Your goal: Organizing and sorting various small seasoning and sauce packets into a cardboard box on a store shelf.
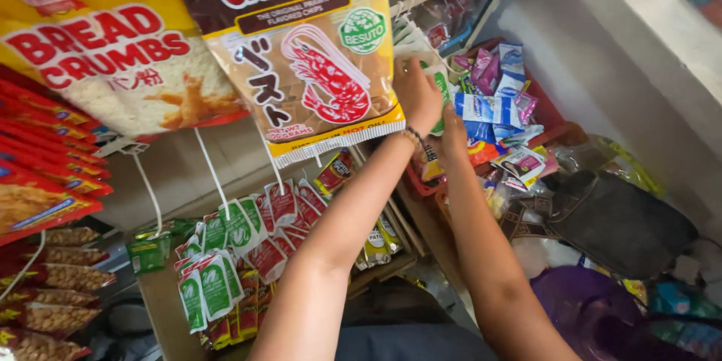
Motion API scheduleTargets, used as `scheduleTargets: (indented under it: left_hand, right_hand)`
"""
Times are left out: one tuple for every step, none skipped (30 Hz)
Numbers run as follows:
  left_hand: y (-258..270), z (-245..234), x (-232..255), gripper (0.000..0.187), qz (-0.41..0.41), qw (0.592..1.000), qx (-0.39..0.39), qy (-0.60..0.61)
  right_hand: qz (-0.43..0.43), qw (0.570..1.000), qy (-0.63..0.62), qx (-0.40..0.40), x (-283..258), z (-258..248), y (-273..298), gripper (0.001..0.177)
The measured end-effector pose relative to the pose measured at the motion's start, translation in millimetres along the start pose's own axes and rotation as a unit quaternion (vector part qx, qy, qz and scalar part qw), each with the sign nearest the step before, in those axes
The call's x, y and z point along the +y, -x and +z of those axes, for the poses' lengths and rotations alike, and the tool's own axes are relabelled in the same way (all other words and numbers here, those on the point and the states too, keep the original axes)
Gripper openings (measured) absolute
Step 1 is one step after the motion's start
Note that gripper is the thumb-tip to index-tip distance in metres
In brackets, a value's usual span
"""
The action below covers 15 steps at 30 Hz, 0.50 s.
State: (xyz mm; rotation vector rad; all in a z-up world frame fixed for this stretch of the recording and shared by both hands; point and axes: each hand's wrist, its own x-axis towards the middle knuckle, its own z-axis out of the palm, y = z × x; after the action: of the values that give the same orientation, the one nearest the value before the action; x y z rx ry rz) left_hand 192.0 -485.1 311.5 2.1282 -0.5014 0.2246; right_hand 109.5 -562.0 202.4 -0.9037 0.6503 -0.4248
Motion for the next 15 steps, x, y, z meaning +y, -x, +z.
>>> scheduleTargets:
  left_hand:
    - [9.6, -8.5, 2.8, 0.039, -0.001, 1.0, 0.004, -0.002]
    - [22.0, -16.9, 5.4, 0.058, 0.039, 0.999, 0.006, -0.004]
    - [34.6, -25.1, 7.9, 0.079, 0.08, 0.997, 0.008, -0.007]
    - [44.6, -36.7, 11.6, 0.079, 0.079, 0.997, 0.009, -0.008]
    - [54.9, -48.2, 15.2, 0.085, 0.076, 0.997, -0.03, 0.0]
    - [66.3, -59.7, 19.2, 0.092, 0.074, 0.995, -0.071, 0.009]
    - [73.2, -60.6, 14.0, 0.092, 0.072, 0.995, -0.071, 0.007]
    - [82.1, -61.5, 8.8, 0.092, 0.069, 0.992, -0.107, 0.007]
    - [91.4, -62.8, 3.5, 0.092, 0.065, 0.988, -0.143, 0.006]
    - [98.5, -66.4, 0.7, 0.092, 0.064, 0.988, -0.143, 0.006]
    - [105.7, -70.4, -2.2, 0.093, 0.071, 0.987, -0.142, 0.008]
    - [114.3, -74.7, -5.3, 0.094, 0.076, 0.987, -0.141, 0.011]
    - [125.3, -75.5, -17.5, 0.094, 0.073, 0.987, -0.141, 0.011]
    - [137.3, -77.4, -30.8, 0.092, 0.094, 0.984, -0.15, 0.0]
    - [149.6, -79.6, -44.3, 0.09, 0.114, 0.981, -0.158, -0.01]
  right_hand:
    - [0.001, 1.0, 0.001, -0.004, 4.6, -2.5, -5.4, 0.047]
    - [-0.017, 0.997, -0.042, -0.057, 10.8, -6.7, -8.4, 0.051]
    - [-0.034, 0.99, -0.086, -0.109, 17.2, -11.1, -11.3, 0.055]
    - [-0.032, 0.99, -0.086, -0.111, 18.4, -12.6, -7.4, 0.055]
    - [-0.03, 0.991, -0.07, -0.108, 19.7, -14.2, -3.3, 0.058]
    - [-0.028, 0.993, -0.053, -0.104, 21.2, -16.8, 2.0, 0.062]
    - [-0.026, 0.993, -0.053, -0.105, 23.3, -15.4, -0.9, 0.062]
    - [-0.041, 0.996, -0.035, -0.065, 26.2, -15.6, -1.8, 0.06]
    - [-0.055, 0.998, -0.017, -0.024, 29.3, -15.7, -2.3, 0.059]
    - [-0.054, 0.998, -0.016, -0.025, 48.5, -38.4, -21.8, 0.059]
    - [-0.018, 1.0, -0.01, -0.016, 67.9, -61.0, -41.0, 0.066]
    - [0.02, 1.0, -0.004, -0.007, 88.1, -84.4, -58.7, 0.074]
    - [0.022, 1.0, -0.002, -0.007, 78.9, -68.4, -34.6, 0.074]
    - [0.06, 0.998, -0.015, 0.033, 71.7, -51.8, -9.7, 0.068]
    - [0.098, 0.992, -0.028, 0.074, 64.7, -34.9, 15.4, 0.063]
